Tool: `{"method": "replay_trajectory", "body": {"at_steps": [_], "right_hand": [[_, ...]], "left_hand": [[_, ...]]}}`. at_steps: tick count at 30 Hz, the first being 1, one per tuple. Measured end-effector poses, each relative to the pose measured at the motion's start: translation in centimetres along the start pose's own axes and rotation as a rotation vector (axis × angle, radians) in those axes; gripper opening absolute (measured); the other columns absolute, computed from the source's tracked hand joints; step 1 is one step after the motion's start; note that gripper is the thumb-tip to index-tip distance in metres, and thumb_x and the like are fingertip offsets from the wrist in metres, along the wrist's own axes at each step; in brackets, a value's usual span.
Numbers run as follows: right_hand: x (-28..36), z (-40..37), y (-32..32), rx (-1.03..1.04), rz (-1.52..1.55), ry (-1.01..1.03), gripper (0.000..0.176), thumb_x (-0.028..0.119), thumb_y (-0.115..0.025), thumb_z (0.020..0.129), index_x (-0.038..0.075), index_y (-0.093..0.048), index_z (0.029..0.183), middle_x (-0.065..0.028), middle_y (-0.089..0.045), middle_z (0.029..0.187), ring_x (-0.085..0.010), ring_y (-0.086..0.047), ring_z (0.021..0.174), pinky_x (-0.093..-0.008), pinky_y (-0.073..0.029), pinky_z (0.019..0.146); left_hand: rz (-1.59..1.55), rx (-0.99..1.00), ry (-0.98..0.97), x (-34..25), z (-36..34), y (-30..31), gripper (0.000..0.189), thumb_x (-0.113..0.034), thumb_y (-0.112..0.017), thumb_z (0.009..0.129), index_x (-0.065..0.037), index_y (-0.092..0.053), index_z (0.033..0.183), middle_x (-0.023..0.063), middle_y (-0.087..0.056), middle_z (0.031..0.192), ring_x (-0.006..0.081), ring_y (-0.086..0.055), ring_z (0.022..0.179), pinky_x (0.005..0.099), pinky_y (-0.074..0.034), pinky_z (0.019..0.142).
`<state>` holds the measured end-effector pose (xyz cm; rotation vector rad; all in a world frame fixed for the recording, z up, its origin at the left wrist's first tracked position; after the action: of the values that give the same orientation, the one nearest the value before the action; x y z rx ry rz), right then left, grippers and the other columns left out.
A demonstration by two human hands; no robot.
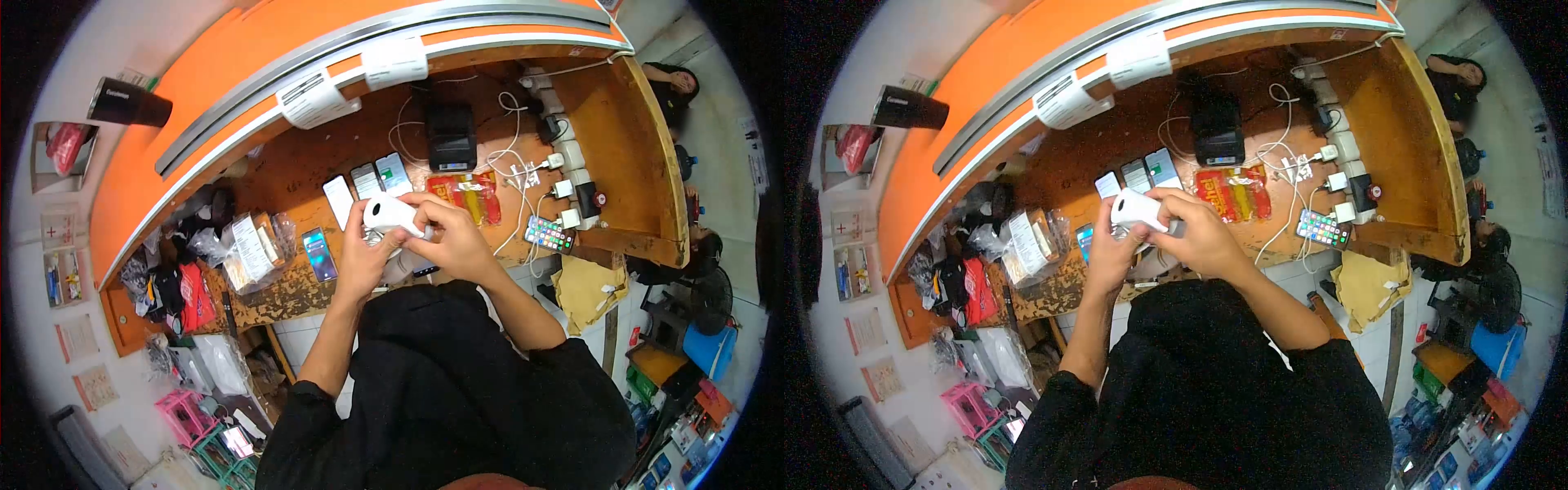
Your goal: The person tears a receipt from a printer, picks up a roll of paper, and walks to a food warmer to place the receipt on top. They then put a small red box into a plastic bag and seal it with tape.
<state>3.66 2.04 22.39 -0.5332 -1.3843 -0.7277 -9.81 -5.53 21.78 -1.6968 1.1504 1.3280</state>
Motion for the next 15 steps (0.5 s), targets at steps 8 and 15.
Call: {"method": "replay_trajectory", "body": {"at_steps": [8, 15], "right_hand": [[-11.1, 0.3, 8.9, -0.156, 0.274, -0.149, 0.025, 0.0, -0.075, 0.082, 0.001, -0.05, 0.08, -0.0184, -0.061, 0.129, -0.019, -0.058, 0.116, -0.0304, -0.047, 0.094], [-15.8, 5.2, 12.9, -0.016, -0.575, 0.074, 0.025, -0.002, -0.074, 0.074, -0.002, -0.051, 0.085, -0.0197, -0.059, 0.128, -0.0403, -0.057, 0.112, -0.0438, -0.046, 0.096]], "left_hand": [[1.158, 0.144, -0.119, -1.7, 12.5, -3.1, 0.043, -0.037, -0.075, 0.084, -0.007, -0.069, 0.114, 0.0174, -0.07, 0.111, 0.0356, -0.068, 0.1, 0.0425, -0.054, 0.083], [1.36, 0.304, -0.53, 10.8, 25.7, -10.8, 0.066, -0.035, -0.073, 0.084, -0.017, -0.049, 0.142, 0.015, -0.042, 0.152, 0.0349, -0.066, 0.109, 0.046, -0.056, 0.086]]}}
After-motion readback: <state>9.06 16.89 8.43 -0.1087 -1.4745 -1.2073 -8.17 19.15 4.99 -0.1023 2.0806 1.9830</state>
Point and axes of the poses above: each hand's wrist, its own z-axis towards the middle knuckle, its own y-axis out of the back of the hand, x = y × z, the point moved 7 cm from there along z, towards the middle knuckle
